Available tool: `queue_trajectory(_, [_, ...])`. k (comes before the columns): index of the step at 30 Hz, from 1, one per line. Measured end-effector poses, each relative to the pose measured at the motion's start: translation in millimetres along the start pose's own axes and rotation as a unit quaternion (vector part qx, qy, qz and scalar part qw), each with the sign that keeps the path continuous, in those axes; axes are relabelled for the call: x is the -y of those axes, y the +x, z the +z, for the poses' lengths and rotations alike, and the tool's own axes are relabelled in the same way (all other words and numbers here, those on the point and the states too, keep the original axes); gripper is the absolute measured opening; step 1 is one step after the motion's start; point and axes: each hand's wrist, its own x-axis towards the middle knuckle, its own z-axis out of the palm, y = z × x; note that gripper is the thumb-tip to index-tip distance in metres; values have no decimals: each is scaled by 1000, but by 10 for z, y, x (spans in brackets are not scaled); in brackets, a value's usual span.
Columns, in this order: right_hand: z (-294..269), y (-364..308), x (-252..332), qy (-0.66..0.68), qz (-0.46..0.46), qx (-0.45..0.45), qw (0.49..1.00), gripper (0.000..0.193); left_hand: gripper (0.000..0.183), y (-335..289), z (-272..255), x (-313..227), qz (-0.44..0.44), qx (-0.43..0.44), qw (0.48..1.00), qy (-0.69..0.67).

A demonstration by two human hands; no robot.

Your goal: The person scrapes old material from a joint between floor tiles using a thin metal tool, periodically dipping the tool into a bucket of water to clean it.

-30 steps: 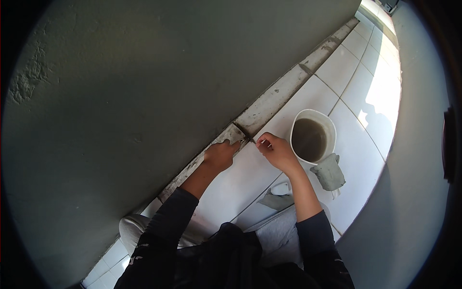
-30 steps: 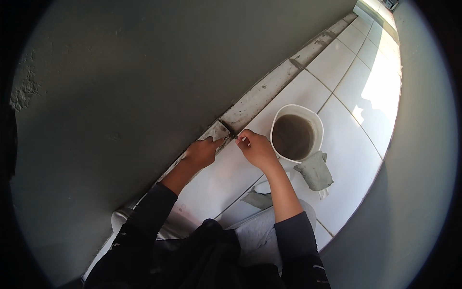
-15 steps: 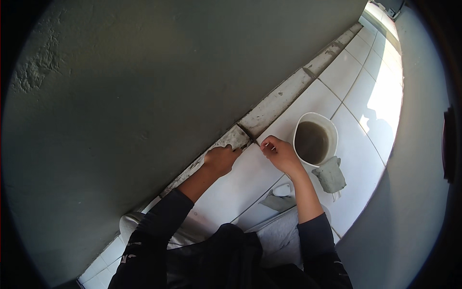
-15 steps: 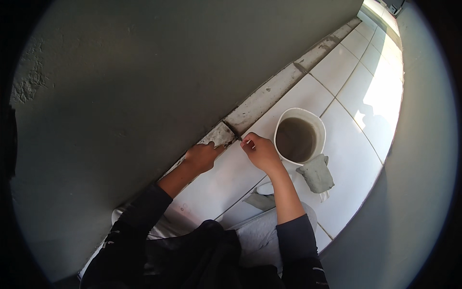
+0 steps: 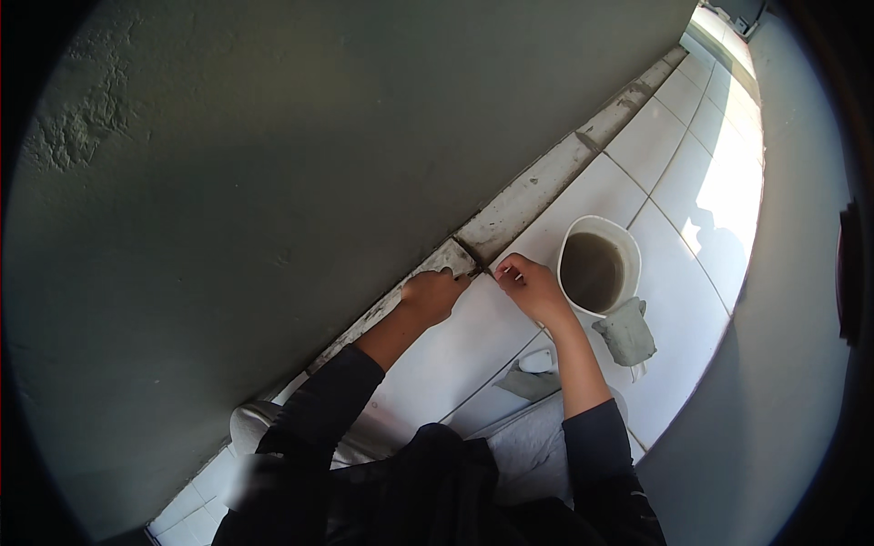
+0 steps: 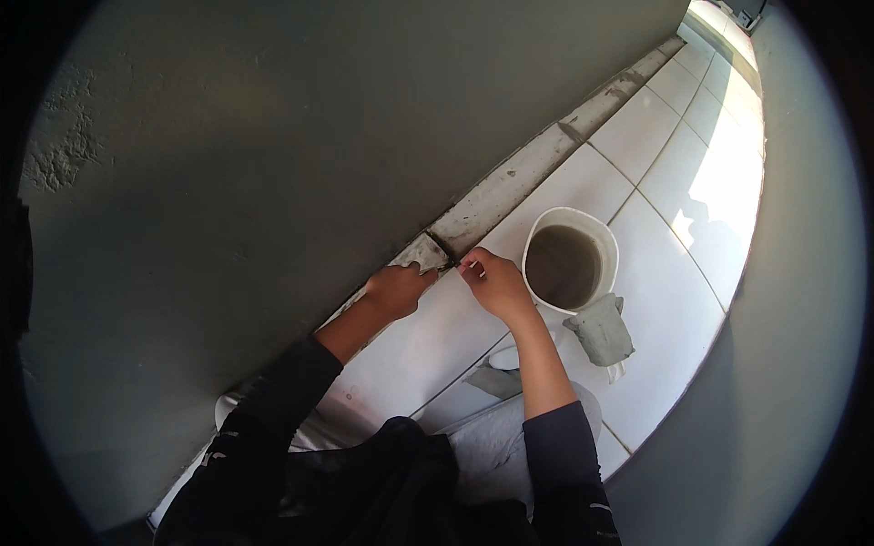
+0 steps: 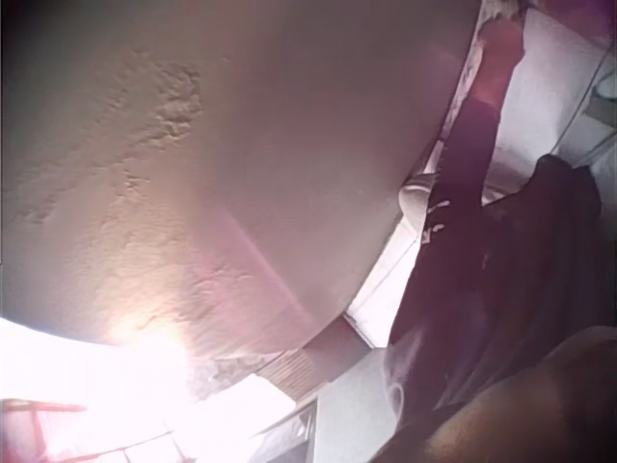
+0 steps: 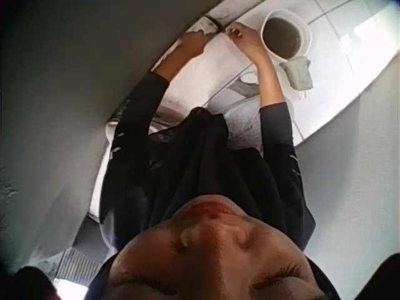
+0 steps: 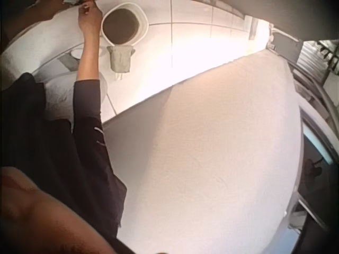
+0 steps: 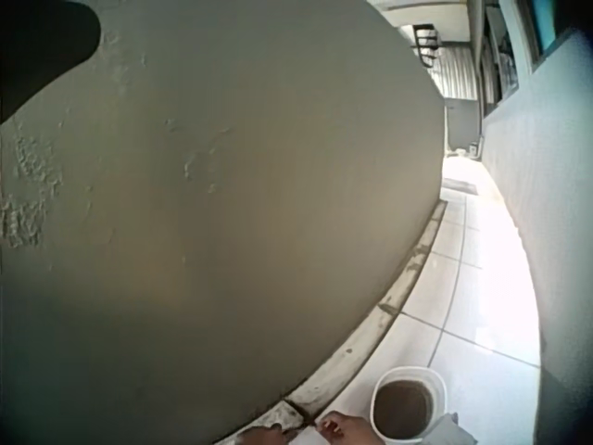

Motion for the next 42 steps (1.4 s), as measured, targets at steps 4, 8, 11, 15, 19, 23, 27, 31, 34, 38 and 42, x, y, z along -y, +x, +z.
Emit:
queue_trajectory(4, [-19, -32, -46, -4, -18, 9, 1000, 16, 44, -49, 9, 17, 0, 24, 1000, -18])
queue_trajectory(8, [-4, -6, 21, 1, -11, 5, 1000, 16, 40, -85, 60, 56, 17, 20, 1000, -1])
queue_trajectory(11, [-12, 4, 39, -18, -20, -2, 1000, 15, 46, 85, -62, -8, -10, 55, 998, -4])
queue_trajectory(15, [-31, -22, 10, -9, -7, 11, 1000, 15, 45, -22, 44, 23, 10, 24, 1000, -13])
queue_trajectory(19, [-27, 9, 60, -10, -6, 11, 1000, 14, 43, -21, 37, 8, 5, 10, 1000, -11])
queue_trajectory(23, [-12, 1, 71, -17, -15, 0, 1000, 13, 43, 112, -60, 7, -2, 27, 1000, -14])
queue_trajectory(27, [-42, -19, 29, -8, -3, 21, 1000, 13, 43, -31, 68, 35, 21, 27, 999, -11])
queue_trajectory(31, [-3, 35, 4, -6, -13, 8, 1000, 13, 46, 81, 25, -22, -3, 17, 1000, -13])
queue_trajectory(34, [-12, -1, 34, -17, -14, 9, 1000, 14, 45, 77, 16, -40, -14, 11, 1000, -14])
queue_trajectory(38, [-32, 0, 7, -5, -11, 8, 1000, 14, 43, -53, 81, -50, -1, 14, 1000, -1])
queue_trajectory(42, [-21, 26, 34, -11, -12, 0, 1000, 15, 40, 59, -75, -104, -27, 46, 999, -8])
